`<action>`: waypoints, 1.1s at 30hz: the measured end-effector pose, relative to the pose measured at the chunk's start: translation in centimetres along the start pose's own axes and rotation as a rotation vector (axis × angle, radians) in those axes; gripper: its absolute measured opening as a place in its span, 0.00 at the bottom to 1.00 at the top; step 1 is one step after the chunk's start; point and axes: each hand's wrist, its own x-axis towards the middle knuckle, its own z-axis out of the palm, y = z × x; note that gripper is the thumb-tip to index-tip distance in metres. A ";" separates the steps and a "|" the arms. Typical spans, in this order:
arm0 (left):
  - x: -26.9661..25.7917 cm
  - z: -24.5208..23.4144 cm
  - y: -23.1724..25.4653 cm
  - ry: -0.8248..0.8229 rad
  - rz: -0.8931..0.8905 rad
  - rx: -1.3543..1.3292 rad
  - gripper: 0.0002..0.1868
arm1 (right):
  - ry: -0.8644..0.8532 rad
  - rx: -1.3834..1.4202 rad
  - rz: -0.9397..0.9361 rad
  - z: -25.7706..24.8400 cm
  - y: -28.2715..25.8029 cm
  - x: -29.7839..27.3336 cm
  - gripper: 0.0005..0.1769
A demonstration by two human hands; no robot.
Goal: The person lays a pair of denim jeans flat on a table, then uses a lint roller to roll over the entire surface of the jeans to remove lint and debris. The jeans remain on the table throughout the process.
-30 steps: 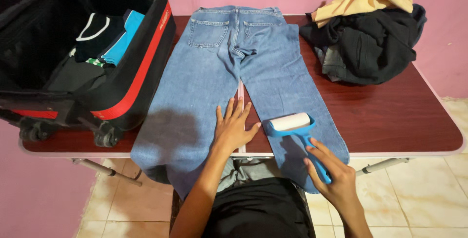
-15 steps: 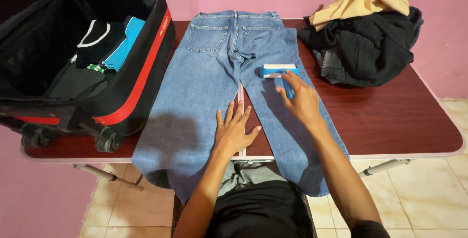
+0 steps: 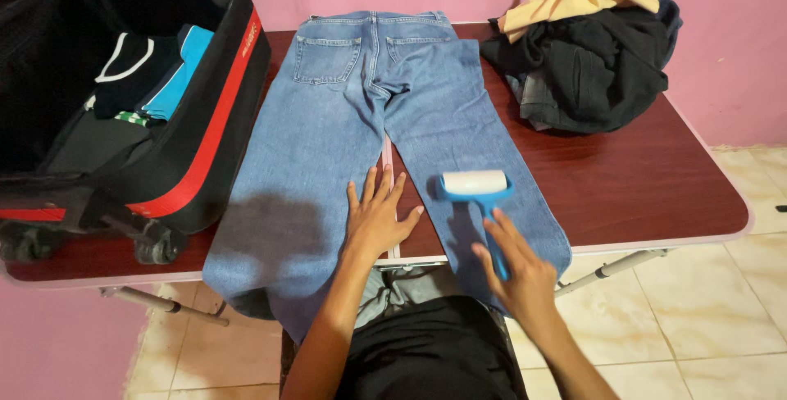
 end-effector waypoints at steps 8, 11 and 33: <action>-0.1 -0.2 0.0 -0.036 -0.020 -0.025 0.44 | -0.045 -0.048 -0.085 7.6 4.2 12.5 0.26; 0.0 -0.3 0.1 -0.033 -0.017 -0.025 0.43 | -0.087 -0.057 -0.066 7.8 4.3 13.3 0.27; 0.0 -0.3 0.1 -0.044 -0.011 -0.014 0.44 | 0.005 -0.166 -0.103 4.6 6.1 10.0 0.23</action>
